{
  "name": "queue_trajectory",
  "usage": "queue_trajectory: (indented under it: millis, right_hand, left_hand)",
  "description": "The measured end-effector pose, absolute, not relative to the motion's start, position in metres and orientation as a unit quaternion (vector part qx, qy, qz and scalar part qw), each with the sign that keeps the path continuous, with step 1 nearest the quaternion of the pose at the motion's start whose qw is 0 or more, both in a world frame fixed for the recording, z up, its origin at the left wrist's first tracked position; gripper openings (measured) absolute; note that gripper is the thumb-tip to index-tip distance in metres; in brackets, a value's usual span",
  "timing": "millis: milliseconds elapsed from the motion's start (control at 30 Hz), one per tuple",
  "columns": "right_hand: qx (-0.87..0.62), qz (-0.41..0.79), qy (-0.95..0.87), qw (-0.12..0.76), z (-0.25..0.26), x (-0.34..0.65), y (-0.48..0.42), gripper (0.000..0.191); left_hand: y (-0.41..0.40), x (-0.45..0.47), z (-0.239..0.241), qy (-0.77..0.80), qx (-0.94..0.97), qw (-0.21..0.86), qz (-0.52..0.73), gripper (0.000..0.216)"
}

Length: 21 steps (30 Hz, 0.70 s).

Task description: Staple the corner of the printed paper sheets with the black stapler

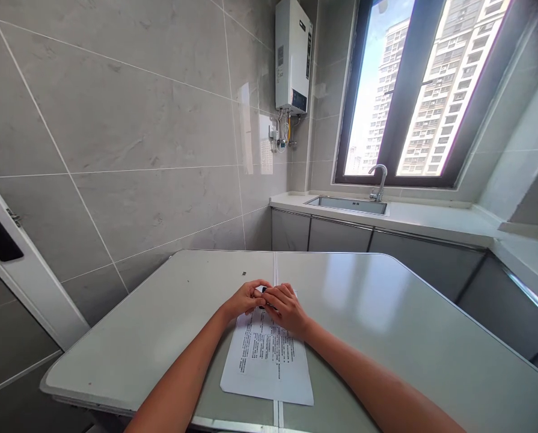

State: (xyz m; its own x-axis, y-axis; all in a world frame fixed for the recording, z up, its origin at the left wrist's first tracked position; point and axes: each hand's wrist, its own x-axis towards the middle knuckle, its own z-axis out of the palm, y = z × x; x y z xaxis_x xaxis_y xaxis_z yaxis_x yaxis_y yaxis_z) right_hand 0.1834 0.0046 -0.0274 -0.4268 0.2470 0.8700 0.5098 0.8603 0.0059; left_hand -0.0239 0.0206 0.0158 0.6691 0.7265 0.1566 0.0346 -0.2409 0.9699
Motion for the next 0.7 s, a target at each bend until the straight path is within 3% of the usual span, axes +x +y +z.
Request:
queue_trajectory:
  millis: [233, 367, 467, 600, 700]
  right_hand:
    - [-0.271, -0.11, -0.813, 0.504, -0.023, 0.189, 0.016, 0.021]
    - [-0.499, -0.007, -0.718, 0.485, -0.017, 0.234, 0.05, 0.02]
    - [-0.616, 0.051, -0.667, 0.417, -0.021, 0.287, 0.075, 0.023]
    - [-0.692, 0.079, -0.617, 0.366, -0.036, 0.333, 0.089, 0.028]
    - [-0.725, 0.087, -0.599, 0.329, -0.043, 0.337, 0.091, 0.03]
  left_hand:
    - [0.027, -0.03, 0.019, 0.299, 0.718, 0.517, 0.357, 0.077]
    - [0.047, -0.056, 0.009, 0.467, 0.678, 0.296, 0.484, 0.044]
    - [0.06, -0.076, -0.005, 0.622, 0.679, 0.078, 0.382, 0.031]
    - [0.072, -0.084, -0.021, 0.635, 0.709, 0.035, 0.306, 0.023]
    - [0.079, -0.081, -0.031, 0.605, 0.75, 0.016, 0.265, 0.037]
